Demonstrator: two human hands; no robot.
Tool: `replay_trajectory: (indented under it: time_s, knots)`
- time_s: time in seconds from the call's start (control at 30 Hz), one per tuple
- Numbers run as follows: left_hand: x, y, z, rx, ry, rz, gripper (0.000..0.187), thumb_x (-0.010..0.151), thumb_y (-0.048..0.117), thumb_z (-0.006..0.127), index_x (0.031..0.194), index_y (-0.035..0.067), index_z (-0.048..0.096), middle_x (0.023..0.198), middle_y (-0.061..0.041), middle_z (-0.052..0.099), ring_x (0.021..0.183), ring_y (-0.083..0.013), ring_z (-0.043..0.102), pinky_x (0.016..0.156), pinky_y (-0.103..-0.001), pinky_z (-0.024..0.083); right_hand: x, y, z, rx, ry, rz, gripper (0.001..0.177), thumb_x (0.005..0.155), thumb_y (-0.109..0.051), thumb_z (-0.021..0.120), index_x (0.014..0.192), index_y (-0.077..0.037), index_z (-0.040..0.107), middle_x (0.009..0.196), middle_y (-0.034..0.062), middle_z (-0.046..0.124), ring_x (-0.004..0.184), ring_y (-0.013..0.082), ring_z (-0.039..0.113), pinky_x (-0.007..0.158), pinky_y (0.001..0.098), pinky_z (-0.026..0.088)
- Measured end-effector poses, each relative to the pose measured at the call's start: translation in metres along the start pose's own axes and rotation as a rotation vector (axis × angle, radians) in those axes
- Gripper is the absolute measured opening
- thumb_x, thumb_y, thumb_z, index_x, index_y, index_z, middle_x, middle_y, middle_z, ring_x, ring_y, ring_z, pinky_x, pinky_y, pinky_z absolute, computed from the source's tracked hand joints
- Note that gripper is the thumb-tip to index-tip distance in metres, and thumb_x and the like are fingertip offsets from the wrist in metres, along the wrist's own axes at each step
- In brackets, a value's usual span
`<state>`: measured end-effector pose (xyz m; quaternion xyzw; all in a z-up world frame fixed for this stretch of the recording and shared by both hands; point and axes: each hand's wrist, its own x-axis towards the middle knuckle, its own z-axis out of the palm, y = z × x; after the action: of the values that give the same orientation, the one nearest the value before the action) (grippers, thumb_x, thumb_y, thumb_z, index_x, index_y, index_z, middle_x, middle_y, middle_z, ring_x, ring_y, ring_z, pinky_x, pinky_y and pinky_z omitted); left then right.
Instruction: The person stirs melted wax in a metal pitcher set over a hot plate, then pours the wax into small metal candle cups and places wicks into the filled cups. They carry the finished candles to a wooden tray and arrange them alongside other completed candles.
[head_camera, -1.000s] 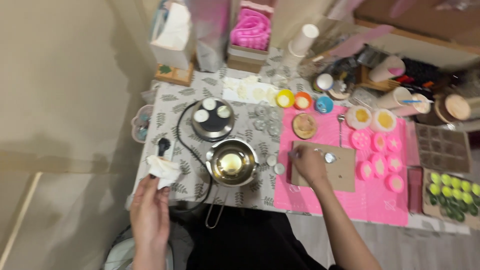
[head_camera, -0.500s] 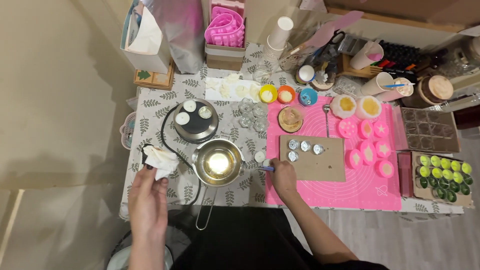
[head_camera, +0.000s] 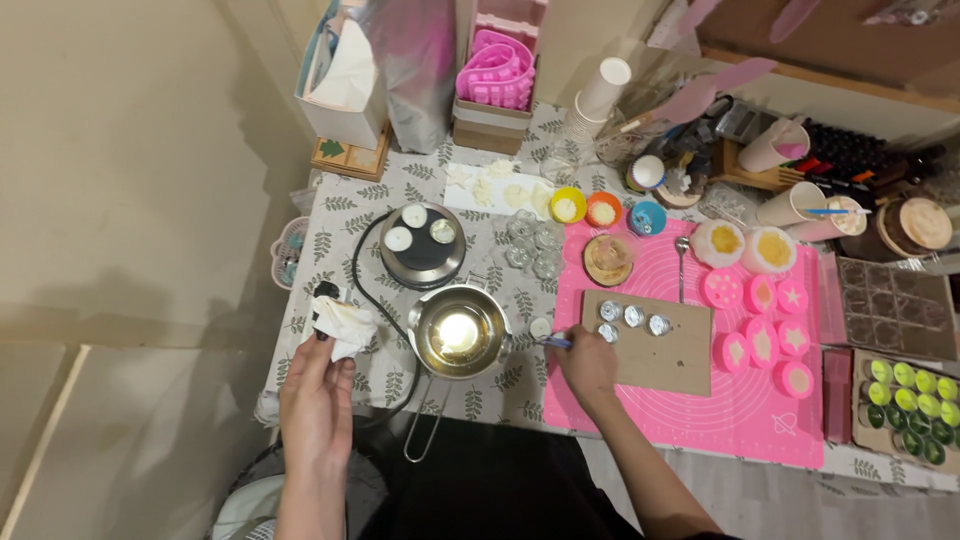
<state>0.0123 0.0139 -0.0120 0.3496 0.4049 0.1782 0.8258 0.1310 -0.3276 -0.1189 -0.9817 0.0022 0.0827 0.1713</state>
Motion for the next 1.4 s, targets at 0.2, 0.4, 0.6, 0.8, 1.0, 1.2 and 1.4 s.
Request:
replay_trajectory:
  time_s: [0.2, 0.4, 0.6, 0.8, 1.0, 1.2, 1.4]
  knots:
    - [0.007, 0.000, -0.010, -0.020, 0.017, 0.015, 0.020, 0.096, 0.015, 0.068, 0.115, 0.008, 0.069, 0.105, 0.001, 0.070, 0.090, -0.0079, 0.061, 0.081, -0.025, 0.050, 0.020, -0.091, -0.077, 0.158, -0.029, -0.050, 0.034, 0.080, -0.032, 0.079, 0.098, -0.004, 0.072, 0.083, 0.0214, 0.073, 0.078, 0.0364, 0.072, 0.072, 0.0470, 0.055]
    - [0.006, 0.001, -0.012, -0.023, 0.027, -0.002, 0.019, 0.096, 0.015, 0.068, 0.114, 0.008, 0.068, 0.104, -0.001, 0.071, 0.092, -0.0087, 0.062, 0.082, -0.026, 0.050, 0.047, -0.202, -0.052, 0.283, 0.002, -0.448, 0.022, 0.080, -0.023, 0.078, 0.091, -0.005, 0.073, 0.087, 0.0210, 0.071, 0.082, 0.0380, 0.069, 0.076, 0.0483, 0.053]
    - [0.008, 0.003, -0.031, -0.056, 0.063, 0.004, 0.026, 0.095, 0.013, 0.066, 0.120, 0.006, 0.067, 0.108, 0.000, 0.071, 0.095, -0.0081, 0.063, 0.083, -0.026, 0.051, 0.079, -0.235, -0.001, 0.169, -0.032, -0.496, 0.018, 0.082, -0.020, 0.076, 0.089, -0.004, 0.072, 0.081, 0.0201, 0.072, 0.079, 0.0398, 0.070, 0.073, 0.0479, 0.055]
    - [0.017, 0.001, -0.055, -0.074, 0.048, 0.001, 0.026, 0.097, 0.013, 0.065, 0.121, 0.006, 0.067, 0.109, -0.001, 0.071, 0.094, -0.0085, 0.062, 0.083, -0.026, 0.049, 0.082, -0.234, 0.009, 0.094, 0.027, -0.510, 0.019, 0.081, -0.020, 0.078, 0.090, -0.004, 0.073, 0.077, 0.0197, 0.072, 0.074, 0.0378, 0.070, 0.069, 0.0470, 0.055]
    - [0.018, 0.005, -0.054, -0.069, 0.052, -0.010, 0.022, 0.098, 0.014, 0.065, 0.118, 0.007, 0.068, 0.108, 0.000, 0.071, 0.096, -0.0079, 0.063, 0.084, -0.025, 0.049, 0.048, -0.211, -0.035, 0.265, 0.106, -0.520, 0.017, 0.080, -0.017, 0.075, 0.092, -0.004, 0.074, 0.075, 0.0174, 0.070, 0.068, 0.0342, 0.067, 0.065, 0.0462, 0.052]
    - [0.019, 0.007, -0.040, -0.037, -0.013, 0.001, 0.021, 0.097, 0.016, 0.065, 0.116, 0.007, 0.068, 0.108, -0.001, 0.072, 0.094, -0.0084, 0.063, 0.083, -0.025, 0.049, 0.009, -0.151, -0.076, 0.402, -0.118, 0.024, 0.036, 0.089, -0.035, 0.065, 0.106, -0.003, 0.069, 0.072, 0.0195, 0.069, 0.064, 0.0298, 0.065, 0.063, 0.0436, 0.050]
    - [0.016, 0.009, -0.012, 0.012, -0.056, 0.004, 0.020, 0.098, 0.016, 0.066, 0.116, 0.008, 0.066, 0.106, -0.001, 0.070, 0.092, -0.0086, 0.062, 0.079, -0.026, 0.049, -0.002, -0.050, -0.057, 0.577, -0.099, 0.017, 0.035, 0.103, -0.028, 0.049, 0.110, -0.003, 0.072, 0.077, 0.0079, 0.067, 0.070, 0.0179, 0.064, 0.066, 0.0353, 0.050]
